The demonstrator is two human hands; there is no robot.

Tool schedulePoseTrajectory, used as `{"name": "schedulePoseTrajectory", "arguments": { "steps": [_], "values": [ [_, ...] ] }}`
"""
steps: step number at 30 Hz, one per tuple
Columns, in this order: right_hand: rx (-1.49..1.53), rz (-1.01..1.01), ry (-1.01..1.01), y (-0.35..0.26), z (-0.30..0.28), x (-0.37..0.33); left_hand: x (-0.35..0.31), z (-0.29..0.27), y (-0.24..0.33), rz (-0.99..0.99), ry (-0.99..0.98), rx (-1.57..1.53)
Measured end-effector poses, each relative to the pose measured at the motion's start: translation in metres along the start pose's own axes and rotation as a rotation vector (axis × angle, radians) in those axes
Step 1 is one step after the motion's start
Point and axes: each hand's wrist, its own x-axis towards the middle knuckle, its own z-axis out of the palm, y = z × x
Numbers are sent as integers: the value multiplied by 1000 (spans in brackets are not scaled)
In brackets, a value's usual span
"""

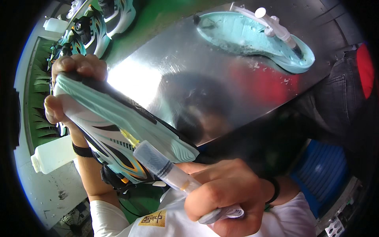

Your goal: Injecting glue into shoe midsoles using a syringe on an assembly line.

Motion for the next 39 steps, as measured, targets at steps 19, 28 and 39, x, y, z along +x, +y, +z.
{"name": "schedulePoseTrajectory", "arguments": {
  "steps": [19, 28, 39],
  "values": [
    [88, 115, 135, 17, -4, -41, -7, -9, 5, -253, 539, 353],
    [228, 144, 177, 14, -14, -72, -23, -24, -2, -294, 725, 360],
    [545, 125, 264, 47, -31, -85, -103, 44, 9, -528, 1004, 707]
  ]
}}
